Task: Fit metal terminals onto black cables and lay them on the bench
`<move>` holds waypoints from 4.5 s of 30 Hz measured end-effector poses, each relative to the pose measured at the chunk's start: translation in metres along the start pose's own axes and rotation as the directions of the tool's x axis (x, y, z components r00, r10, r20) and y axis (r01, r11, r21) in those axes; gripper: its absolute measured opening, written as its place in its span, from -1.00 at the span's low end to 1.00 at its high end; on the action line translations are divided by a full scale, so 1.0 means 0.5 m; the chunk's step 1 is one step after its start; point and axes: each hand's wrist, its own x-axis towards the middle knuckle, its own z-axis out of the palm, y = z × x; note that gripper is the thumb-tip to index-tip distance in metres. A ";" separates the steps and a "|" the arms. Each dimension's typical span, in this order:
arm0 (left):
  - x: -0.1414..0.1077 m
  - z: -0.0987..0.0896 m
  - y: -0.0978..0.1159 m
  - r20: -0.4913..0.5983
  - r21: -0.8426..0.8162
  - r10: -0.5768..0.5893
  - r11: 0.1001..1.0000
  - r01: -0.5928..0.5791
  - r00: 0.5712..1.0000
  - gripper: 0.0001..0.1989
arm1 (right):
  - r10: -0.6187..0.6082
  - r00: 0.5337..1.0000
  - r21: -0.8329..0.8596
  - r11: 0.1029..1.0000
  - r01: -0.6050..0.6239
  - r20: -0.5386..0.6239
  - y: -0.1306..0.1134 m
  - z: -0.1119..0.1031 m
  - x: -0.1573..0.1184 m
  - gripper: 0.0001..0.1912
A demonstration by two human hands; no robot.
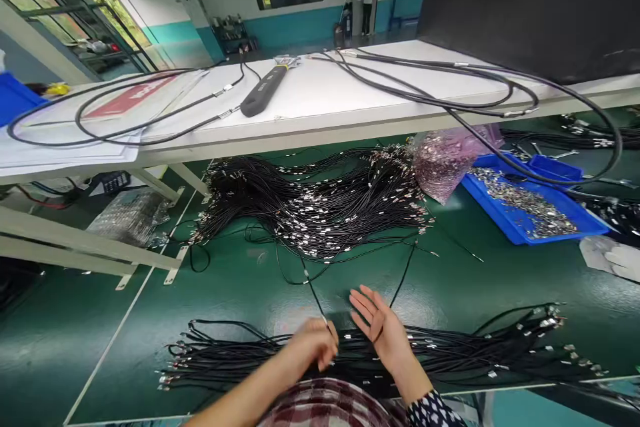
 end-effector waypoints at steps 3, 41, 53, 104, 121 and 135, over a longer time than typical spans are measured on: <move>-0.026 0.071 -0.034 0.171 0.064 -0.032 0.998 0.021 0.985 -0.79 | 0.137 0.982 -0.054 0.990 -0.131 0.132 -0.006 0.014 -0.020 -0.50; -0.280 -0.028 0.121 0.189 0.217 0.341 0.900 -0.378 0.921 -0.65 | -0.357 0.854 -0.366 0.789 0.493 0.380 -0.110 0.250 -0.175 -0.76; -0.296 0.011 0.161 0.093 0.381 0.596 0.719 -0.581 0.798 -0.71 | -0.275 0.855 -0.346 0.826 0.444 0.439 -0.102 0.258 -0.214 -0.75; -0.263 -0.029 0.154 0.091 -0.422 0.461 0.821 -0.386 0.882 -0.57 | -0.152 0.884 -0.376 0.863 0.337 0.442 -0.056 0.276 -0.222 -0.60; -0.237 -0.050 0.224 -0.323 -0.260 0.516 0.757 -0.599 0.793 -0.75 | 0.163 0.845 -0.831 -0.159 0.533 0.510 0.003 0.122 -0.179 -0.57; -0.266 0.016 0.156 -0.139 0.092 0.422 0.906 -0.413 0.896 -0.60 | -0.455 0.764 -0.676 0.381 0.631 0.457 -0.172 0.316 -0.219 -0.73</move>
